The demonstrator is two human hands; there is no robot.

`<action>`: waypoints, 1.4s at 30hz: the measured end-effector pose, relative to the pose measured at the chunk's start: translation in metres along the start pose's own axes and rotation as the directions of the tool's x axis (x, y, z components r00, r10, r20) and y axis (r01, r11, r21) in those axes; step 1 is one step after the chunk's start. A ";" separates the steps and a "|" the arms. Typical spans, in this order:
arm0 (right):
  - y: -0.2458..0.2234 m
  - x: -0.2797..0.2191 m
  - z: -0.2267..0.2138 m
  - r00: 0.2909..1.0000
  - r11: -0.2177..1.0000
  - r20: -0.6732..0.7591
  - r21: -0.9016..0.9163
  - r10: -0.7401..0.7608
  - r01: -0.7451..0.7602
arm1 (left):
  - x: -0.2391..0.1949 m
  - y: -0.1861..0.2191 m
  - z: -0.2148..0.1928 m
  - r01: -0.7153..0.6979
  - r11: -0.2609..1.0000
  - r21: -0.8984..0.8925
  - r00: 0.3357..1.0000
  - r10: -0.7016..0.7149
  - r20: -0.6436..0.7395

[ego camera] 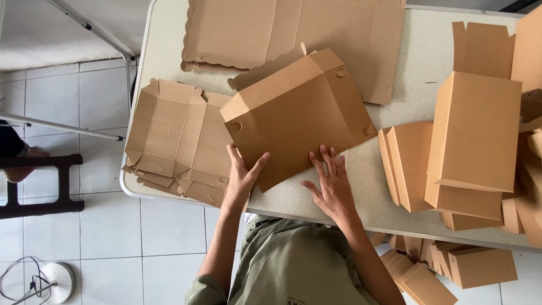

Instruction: Folding a flat cardboard sheet into a box by creasing edges and tucking in tabs.

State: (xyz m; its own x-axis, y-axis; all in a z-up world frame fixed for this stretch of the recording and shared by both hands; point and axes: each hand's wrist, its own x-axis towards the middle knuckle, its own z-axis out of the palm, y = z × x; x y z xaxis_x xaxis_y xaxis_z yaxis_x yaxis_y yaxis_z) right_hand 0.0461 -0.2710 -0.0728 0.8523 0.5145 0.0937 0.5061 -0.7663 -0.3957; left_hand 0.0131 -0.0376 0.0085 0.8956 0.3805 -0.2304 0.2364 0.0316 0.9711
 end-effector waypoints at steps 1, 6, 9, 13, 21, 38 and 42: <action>0.001 0.001 0.000 1.000 1.000 0.009 0.021 0.004 -0.004 | 0.002 -0.008 0.000 0.022 0.996 -0.084 0.999 -0.025 -0.034; 0.001 0.000 -0.008 0.999 0.993 0.027 0.115 0.018 -0.021 | 0.000 0.003 0.015 0.086 0.944 -0.319 0.991 -0.113 -0.066; 0.003 0.000 -0.010 0.999 0.978 0.037 0.207 0.030 -0.037 | -0.001 0.010 0.023 0.103 0.967 -0.233 0.992 -0.118 -0.050; 0.009 -0.001 -0.015 0.998 0.944 0.061 0.327 0.032 -0.051 | -0.008 0.013 0.033 0.074 0.986 -0.152 0.993 -0.086 -0.077; -0.016 0.022 -0.051 0.996 0.242 0.094 0.966 0.003 -0.092 | -0.021 -0.057 0.037 -0.472 0.865 0.169 0.879 0.478 0.010; -0.019 0.037 -0.093 0.924 -0.663 0.301 0.745 0.236 -0.073 | -0.031 0.034 -0.006 -0.781 -0.011 0.624 0.412 0.742 0.528; -0.024 0.044 -0.102 0.894 -0.741 0.358 0.670 0.271 -0.043 | -0.019 0.036 -0.011 -0.673 0.018 0.740 0.521 0.721 0.457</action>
State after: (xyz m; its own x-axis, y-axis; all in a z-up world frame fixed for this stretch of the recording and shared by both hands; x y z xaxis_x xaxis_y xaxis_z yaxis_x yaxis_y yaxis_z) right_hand 0.0853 -0.2691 0.0342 0.8519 0.3894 -0.3503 -0.5000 0.8037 -0.3227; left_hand 0.0005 -0.0334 0.0481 0.8094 -0.2010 0.5517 -0.3197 -0.9390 0.1269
